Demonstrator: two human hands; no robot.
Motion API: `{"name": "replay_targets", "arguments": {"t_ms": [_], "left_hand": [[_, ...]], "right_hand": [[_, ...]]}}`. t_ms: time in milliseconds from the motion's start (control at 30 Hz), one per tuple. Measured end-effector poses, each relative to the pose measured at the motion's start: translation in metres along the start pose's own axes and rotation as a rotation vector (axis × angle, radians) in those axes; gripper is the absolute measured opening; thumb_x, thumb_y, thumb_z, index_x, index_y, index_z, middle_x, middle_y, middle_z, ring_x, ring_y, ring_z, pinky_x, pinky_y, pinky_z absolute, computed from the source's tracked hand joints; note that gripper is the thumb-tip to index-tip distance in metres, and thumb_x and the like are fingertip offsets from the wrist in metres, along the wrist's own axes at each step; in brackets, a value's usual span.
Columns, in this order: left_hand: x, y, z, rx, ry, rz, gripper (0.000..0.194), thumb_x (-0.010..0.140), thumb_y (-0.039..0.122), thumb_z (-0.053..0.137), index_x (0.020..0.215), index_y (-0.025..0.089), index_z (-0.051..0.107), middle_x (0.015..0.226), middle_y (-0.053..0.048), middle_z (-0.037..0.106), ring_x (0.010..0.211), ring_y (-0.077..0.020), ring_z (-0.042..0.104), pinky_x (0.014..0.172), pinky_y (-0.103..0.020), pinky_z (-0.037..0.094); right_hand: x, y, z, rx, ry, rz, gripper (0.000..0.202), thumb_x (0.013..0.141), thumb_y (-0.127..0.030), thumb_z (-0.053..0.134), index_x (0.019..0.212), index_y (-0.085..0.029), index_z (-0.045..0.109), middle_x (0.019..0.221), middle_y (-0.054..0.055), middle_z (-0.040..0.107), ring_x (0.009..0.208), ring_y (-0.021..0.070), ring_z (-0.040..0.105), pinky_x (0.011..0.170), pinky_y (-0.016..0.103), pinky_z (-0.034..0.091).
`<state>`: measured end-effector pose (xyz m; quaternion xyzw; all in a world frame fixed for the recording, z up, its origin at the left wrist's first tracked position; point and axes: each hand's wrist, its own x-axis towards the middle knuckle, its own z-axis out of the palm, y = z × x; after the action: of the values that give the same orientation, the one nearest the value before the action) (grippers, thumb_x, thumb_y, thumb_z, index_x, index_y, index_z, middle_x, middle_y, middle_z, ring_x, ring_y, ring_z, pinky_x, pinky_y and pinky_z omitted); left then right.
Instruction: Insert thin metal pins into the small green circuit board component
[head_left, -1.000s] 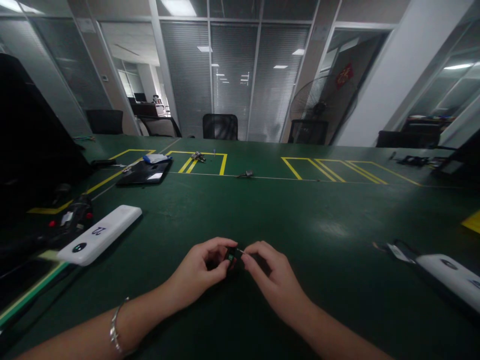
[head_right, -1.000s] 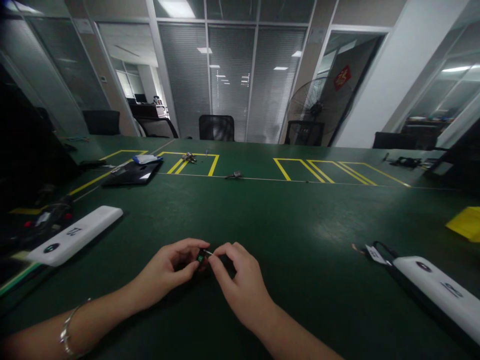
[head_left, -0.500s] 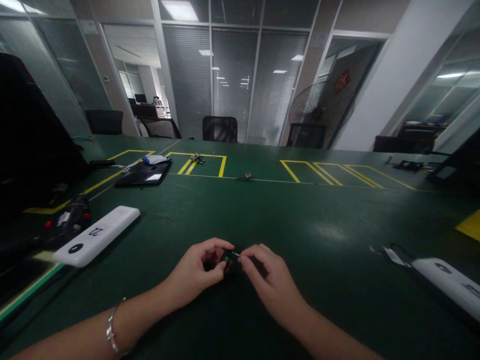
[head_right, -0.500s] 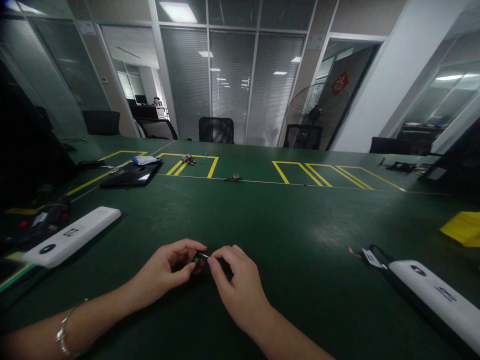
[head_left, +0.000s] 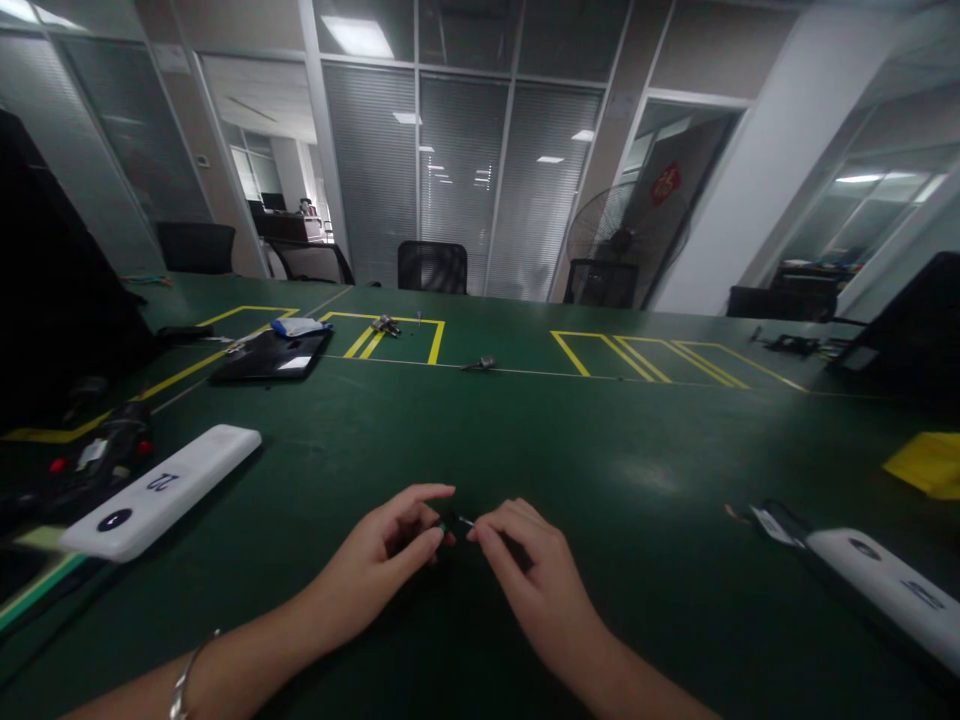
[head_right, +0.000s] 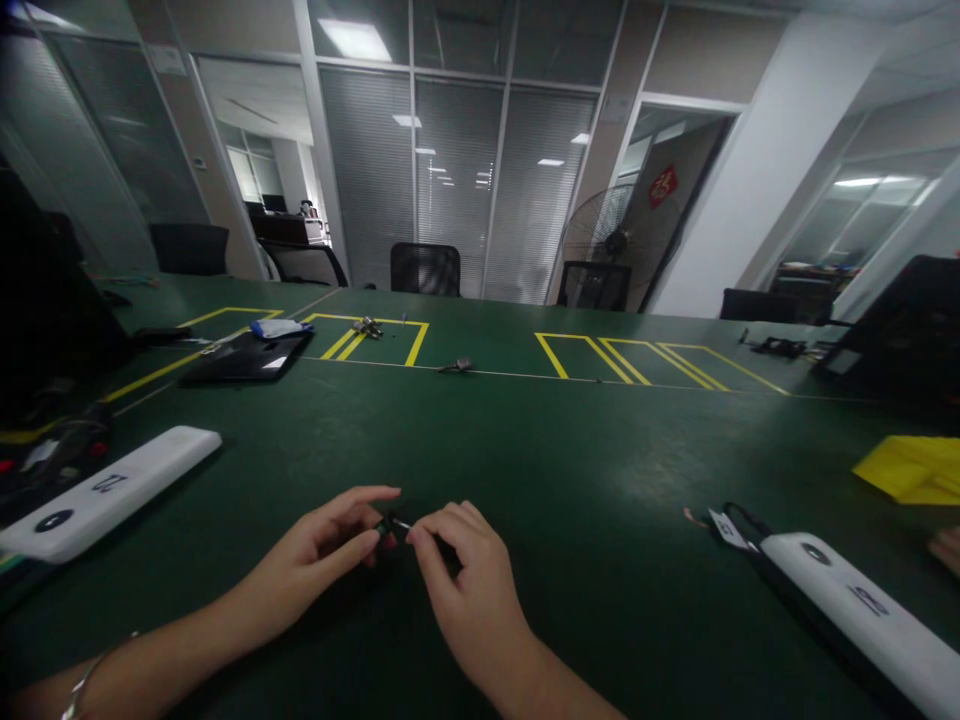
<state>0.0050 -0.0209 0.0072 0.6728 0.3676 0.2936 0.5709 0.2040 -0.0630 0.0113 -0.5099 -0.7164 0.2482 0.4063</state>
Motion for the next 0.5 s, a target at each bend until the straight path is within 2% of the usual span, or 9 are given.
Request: {"name": "replay_targets", "arguments": {"t_ms": [200,500], "left_hand": [[0.0013,0.0002,0.0,-0.042,-0.026,-0.014,0.025,0.09,0.029,0.054,0.112,0.018,0.058,0.096,-0.006,0.068,0.084,-0.0188,0.06,0.078,-0.033,0.046],[-0.0001,0.0023,-0.0004,-0.06,0.008,-0.012,0.025,0.087,0.03,0.059,0.109,0.02,0.064,0.09,-0.003,0.065,0.081,-0.0178,0.058,0.075,-0.03,0.046]], "right_hand": [[-0.0001,0.0051,-0.0001,0.041,0.066,0.055,0.02,0.096,-0.023,0.047,0.085,-0.019,0.064,0.081,0.002,0.06,0.074,0.0154,0.058,0.066,0.025,0.041],[-0.0036,0.0007,0.0021,-0.132,-0.024,0.032,0.023,0.094,-0.027,0.051,0.077,-0.021,0.065,0.073,-0.001,0.059,0.068,0.0142,0.056,0.062,0.025,0.038]]}}
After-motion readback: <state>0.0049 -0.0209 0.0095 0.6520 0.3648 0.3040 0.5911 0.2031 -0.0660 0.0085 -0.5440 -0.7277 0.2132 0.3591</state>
